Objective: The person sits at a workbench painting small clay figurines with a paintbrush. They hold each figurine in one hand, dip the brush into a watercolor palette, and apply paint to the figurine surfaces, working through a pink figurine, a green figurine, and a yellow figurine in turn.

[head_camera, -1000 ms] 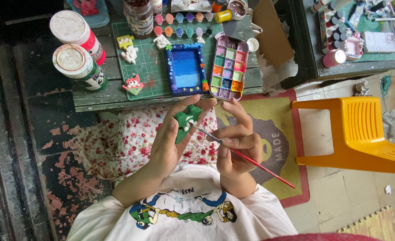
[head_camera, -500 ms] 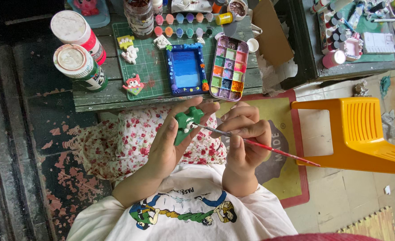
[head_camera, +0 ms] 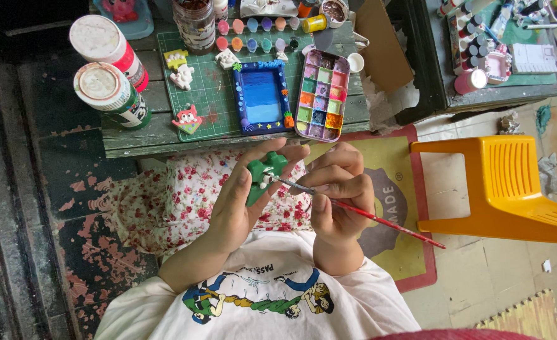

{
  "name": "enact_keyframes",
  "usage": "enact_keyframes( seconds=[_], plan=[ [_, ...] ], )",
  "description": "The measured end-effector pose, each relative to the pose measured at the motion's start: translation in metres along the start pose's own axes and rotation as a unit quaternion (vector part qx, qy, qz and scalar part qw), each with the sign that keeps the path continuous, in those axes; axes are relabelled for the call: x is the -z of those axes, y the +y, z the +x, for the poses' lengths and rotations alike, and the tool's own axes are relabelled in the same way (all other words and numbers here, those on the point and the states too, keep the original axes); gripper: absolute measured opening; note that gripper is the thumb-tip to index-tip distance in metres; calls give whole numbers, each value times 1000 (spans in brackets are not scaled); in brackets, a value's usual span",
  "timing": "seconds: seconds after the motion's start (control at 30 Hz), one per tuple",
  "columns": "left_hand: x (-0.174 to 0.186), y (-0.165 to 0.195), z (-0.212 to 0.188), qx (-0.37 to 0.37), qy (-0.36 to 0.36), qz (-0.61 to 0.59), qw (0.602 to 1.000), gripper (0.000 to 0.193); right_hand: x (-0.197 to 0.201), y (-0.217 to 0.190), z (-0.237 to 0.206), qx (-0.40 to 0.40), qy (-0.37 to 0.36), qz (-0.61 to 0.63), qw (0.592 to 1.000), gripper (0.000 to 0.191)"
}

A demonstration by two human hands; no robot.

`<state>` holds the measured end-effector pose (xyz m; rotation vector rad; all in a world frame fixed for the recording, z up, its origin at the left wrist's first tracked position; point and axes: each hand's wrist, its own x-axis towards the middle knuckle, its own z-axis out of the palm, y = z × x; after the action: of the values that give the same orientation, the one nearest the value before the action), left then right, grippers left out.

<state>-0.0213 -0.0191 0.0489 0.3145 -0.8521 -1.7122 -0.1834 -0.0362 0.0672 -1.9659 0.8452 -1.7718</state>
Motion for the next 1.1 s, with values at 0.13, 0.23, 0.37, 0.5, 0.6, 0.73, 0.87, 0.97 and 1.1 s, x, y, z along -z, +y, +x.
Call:
enact_keyframes(
  seconds=[0.13,0.23,0.37,0.5,0.6,0.73,0.87,0.97,1.1],
  plan=[
    [-1,-1,1,-13,-4,-2,1000,64,2,-1,0,-11,5,-1,1000,17],
    [0,-1,2,-9,-2,-3,1000,64,1,-1,0,-4,2,14,1000,19],
    [0,0,1,-6,-3,1,1000,65,0,-1,0,-3,1,-3,1000,18],
    [-1,-1,2,-12,-3,2,1000,65,3,-2,1,-7,2,-6,1000,19],
    [0,0,1,-8,-1,2,1000,65,2,-2,0,-5,5,0,1000,20],
    [-1,0,0,3,3,1,1000,65,1,-1,-1,-12,10,-9,1000,19],
    [-1,-3,2,-18,-5,-2,1000,63,4,-2,-2,-19,11,-4,1000,20],
    [-1,-3,2,-13,-5,-1,1000,63,4,-2,-1,-10,15,8,1000,21],
    [-1,-3,2,-14,-2,1,1000,63,2,-2,-1,-6,12,-12,1000,19]
  ],
)
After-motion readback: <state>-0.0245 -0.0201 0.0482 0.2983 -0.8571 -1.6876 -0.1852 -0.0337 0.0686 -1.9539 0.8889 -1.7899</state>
